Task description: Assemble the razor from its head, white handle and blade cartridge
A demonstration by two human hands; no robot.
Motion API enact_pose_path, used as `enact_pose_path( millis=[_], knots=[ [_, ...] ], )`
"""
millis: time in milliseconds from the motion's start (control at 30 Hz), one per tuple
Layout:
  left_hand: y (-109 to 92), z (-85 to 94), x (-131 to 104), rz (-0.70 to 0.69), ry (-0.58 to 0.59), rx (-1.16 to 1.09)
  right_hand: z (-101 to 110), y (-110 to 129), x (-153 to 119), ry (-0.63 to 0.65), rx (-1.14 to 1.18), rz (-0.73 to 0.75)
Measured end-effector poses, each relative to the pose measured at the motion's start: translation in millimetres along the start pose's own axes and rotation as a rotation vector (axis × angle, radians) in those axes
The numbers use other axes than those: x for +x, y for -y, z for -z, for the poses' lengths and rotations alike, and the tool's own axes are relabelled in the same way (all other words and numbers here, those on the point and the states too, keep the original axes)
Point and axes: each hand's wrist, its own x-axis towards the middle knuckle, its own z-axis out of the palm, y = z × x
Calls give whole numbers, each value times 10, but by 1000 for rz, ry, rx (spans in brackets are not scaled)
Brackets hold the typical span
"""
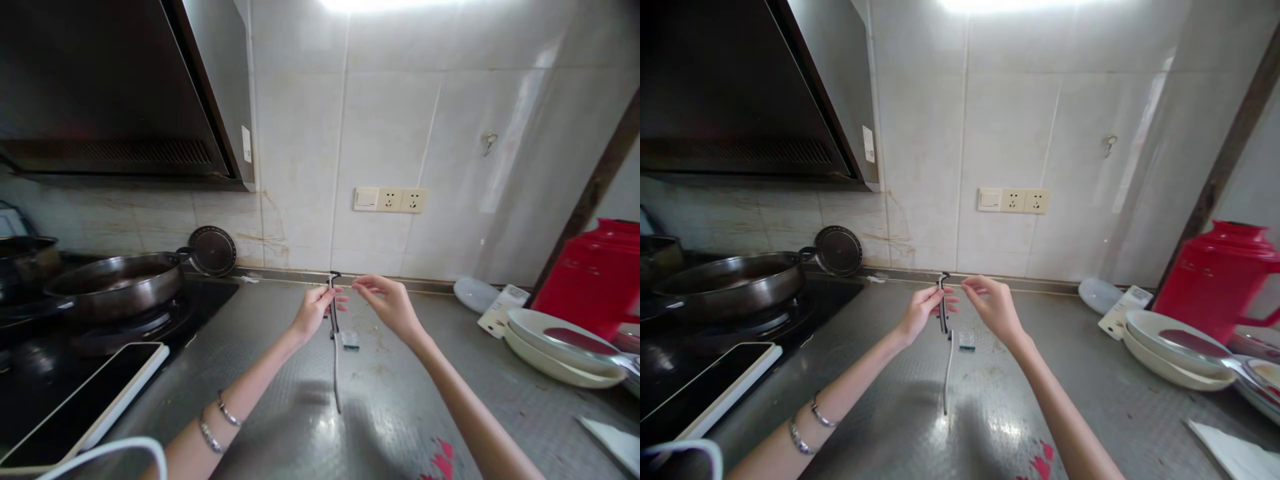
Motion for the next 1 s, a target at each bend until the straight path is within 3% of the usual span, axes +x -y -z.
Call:
enact_pose_path(
  millis=[100,267,333,467,633,733,833,900,1000],
  knots=[
    [3,64,47,-22,6,-32,2,2,-4,84,-2,-78],
    [-27,140,71,-33,104,-118,-32,-4,-43,559,54,-261],
    [-50,155,66,-21,184,-188,-80,-4,-64,688,139,-273],
    [-71,155,39,13,311,-293,-218,18,-112,727,291,-210],
    [-18,153,43,72,347,-256,-346,76,-167,694,323,-266],
    [9,268,133,149,220,-76,-370,43,-168,632,217,-286],
    [4,513,261,204,-86,183,-420,-96,-179,593,18,-346],
    [-9,706,328,217,-242,208,-502,-220,-221,613,-113,-403],
    [-27,940,371,202,-363,239,-692,-377,-344,639,-261,-432]
  ],
)
